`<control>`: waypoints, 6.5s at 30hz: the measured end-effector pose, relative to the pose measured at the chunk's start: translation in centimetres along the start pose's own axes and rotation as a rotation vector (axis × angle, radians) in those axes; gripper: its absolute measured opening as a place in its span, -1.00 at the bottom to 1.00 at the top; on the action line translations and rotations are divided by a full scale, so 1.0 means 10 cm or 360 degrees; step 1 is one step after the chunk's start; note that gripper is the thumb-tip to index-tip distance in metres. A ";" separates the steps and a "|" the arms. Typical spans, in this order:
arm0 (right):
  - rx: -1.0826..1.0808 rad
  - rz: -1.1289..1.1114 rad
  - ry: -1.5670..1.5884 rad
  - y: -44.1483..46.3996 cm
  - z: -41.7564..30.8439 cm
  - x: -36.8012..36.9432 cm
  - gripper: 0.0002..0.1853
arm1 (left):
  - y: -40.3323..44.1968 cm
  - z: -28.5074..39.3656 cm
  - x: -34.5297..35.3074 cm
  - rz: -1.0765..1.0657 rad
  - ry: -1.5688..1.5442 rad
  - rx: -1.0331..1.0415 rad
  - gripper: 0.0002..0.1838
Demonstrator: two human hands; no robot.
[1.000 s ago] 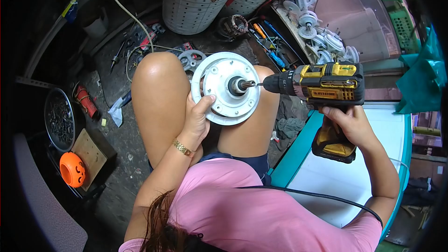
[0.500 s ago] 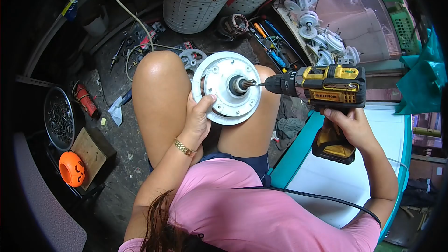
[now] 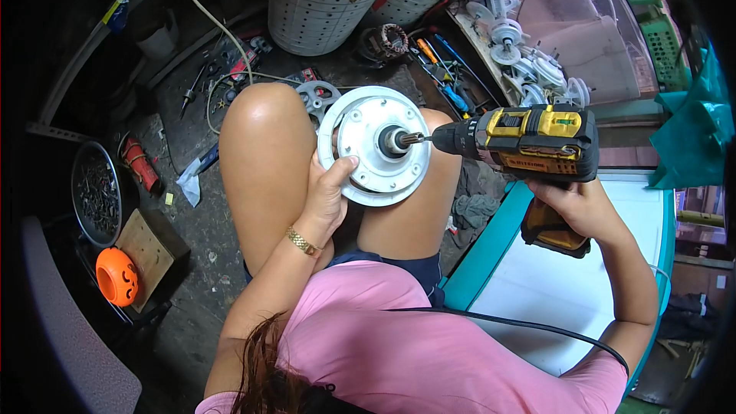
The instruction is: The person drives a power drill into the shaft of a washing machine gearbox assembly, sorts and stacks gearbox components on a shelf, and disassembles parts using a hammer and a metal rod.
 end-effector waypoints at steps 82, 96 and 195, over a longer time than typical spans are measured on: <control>0.0108 -0.0346 0.0066 0.26 -0.64 0.37 -0.62 | -0.01 0.10 0.11 -0.0050 -0.0135 0.0062 -0.43; 0.0049 -0.0272 -0.0029 0.20 -0.60 0.34 -0.60 | -0.01 0.07 0.05 0.0018 -0.0099 0.0085 -0.42; 0.0111 0.0138 0.0123 -0.13 -0.15 -0.38 -0.65 | -0.08 -0.07 0.05 -0.0031 -0.0015 -0.0036 -0.39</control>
Point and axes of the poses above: each hand's wrist, its own y-axis towards the middle knuckle, its own x-axis out of the palm, z = x × y, the point moved 10 cm from there along y, towards the middle knuckle, and after that the axes turned 13 degrees about x, right-handed, at the moved point
